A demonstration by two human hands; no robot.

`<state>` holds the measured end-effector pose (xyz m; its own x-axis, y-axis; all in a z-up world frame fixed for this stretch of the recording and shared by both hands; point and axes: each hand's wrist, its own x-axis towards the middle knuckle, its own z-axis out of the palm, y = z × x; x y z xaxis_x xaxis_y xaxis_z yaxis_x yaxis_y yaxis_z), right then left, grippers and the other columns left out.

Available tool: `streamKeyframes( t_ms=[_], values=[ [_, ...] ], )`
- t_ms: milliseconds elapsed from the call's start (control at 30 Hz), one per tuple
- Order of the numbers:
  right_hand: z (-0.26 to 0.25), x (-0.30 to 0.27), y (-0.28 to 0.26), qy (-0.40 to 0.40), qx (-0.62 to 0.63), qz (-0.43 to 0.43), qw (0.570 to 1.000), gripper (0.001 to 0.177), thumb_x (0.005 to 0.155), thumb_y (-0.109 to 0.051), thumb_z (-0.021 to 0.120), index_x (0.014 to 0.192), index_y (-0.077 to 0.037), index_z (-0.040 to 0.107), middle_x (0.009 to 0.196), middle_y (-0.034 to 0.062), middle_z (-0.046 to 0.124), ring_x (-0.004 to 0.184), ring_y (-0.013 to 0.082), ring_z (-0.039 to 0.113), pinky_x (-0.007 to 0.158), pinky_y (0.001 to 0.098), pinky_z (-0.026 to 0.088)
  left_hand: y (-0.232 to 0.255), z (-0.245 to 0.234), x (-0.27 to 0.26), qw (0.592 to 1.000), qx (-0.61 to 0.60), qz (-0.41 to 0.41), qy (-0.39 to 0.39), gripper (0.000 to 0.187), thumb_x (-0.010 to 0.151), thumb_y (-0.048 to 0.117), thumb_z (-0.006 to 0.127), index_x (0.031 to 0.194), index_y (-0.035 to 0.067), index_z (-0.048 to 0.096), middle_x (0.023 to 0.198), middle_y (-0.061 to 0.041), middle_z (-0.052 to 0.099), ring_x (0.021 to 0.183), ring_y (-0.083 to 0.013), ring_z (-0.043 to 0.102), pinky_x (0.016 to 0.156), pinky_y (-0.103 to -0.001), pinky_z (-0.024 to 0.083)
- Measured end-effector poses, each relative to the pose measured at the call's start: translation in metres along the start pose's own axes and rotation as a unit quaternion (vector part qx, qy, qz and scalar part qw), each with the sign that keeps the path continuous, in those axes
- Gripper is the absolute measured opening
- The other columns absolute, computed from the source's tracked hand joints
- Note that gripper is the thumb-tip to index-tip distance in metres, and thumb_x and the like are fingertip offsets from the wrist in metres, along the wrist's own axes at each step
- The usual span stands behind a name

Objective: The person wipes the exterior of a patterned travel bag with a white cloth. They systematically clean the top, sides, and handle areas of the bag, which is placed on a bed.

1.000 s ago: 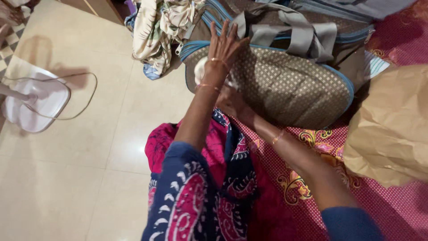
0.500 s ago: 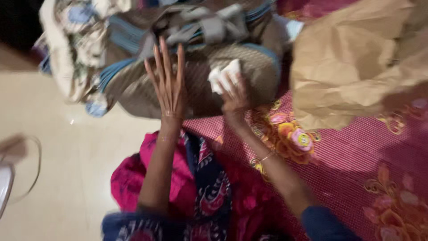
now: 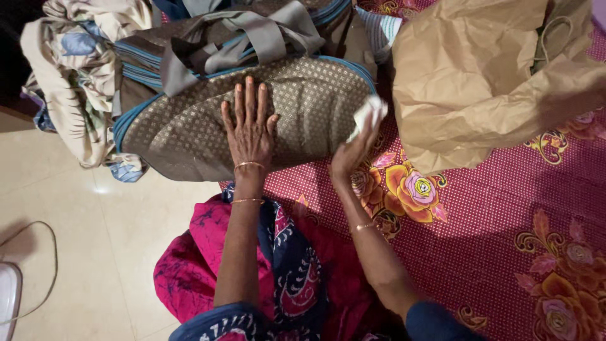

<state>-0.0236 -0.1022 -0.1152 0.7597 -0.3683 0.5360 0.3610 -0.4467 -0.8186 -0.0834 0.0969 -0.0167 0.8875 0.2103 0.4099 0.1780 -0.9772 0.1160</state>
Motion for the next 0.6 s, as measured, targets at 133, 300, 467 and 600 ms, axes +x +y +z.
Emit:
streamKeyframes(
  t_ms=[133, 300, 467, 600],
  values=[
    [0.002, -0.029, 0.048, 0.036, -0.045, 0.044, 0.997, 0.073, 0.097, 0.015, 0.049, 0.163, -0.004, 0.025, 0.170, 0.0203, 0.024, 0.158, 0.0415, 0.025, 0.131, 0.0512, 0.019, 0.003, 0.000, -0.005, 1.000, 0.017, 0.010, 0.024, 0.068, 0.113, 0.049, 0.044, 0.169, 0.016, 0.027, 0.176, -0.007, 0.016, 0.162, -0.0283, 0.013, 0.129, -0.056, 0.008],
    [0.002, -0.036, 0.012, -0.041, 0.035, -0.012, 0.998, 0.091, 0.076, 0.023, 0.039, 0.161, -0.008, 0.035, 0.171, 0.0211, 0.025, 0.160, 0.0421, 0.020, 0.132, 0.0515, 0.023, -0.001, -0.007, 0.004, 1.000, -0.003, 0.020, 0.011, 0.077, 0.106, 0.050, 0.052, 0.168, 0.012, 0.027, 0.175, -0.011, 0.015, 0.161, -0.0315, 0.013, 0.127, -0.060, 0.008],
    [0.021, -0.032, -0.004, -0.134, -0.060, -0.272, 0.951, 0.077, 0.093, 0.025, 0.043, 0.152, -0.022, 0.053, 0.165, 0.0019, 0.042, 0.158, 0.0270, 0.034, 0.129, 0.0474, 0.030, 0.003, -0.009, -0.001, 0.999, -0.035, 0.015, -0.002, 0.084, 0.100, 0.053, 0.057, 0.166, 0.010, 0.027, 0.173, -0.012, 0.014, 0.159, -0.0337, 0.013, 0.125, -0.062, 0.008],
    [0.043, 0.008, -0.037, -0.078, -0.077, -0.304, 0.946, 0.060, 0.097, 0.018, 0.052, 0.139, -0.023, 0.067, 0.153, -0.0070, 0.058, 0.149, 0.0242, 0.046, 0.128, 0.0444, 0.037, -0.004, 0.004, 0.001, 1.000, -0.007, 0.022, 0.000, 0.086, 0.095, 0.046, 0.061, 0.165, 0.010, 0.027, 0.173, -0.012, 0.014, 0.159, -0.0329, 0.014, 0.124, -0.062, 0.009]
  ],
)
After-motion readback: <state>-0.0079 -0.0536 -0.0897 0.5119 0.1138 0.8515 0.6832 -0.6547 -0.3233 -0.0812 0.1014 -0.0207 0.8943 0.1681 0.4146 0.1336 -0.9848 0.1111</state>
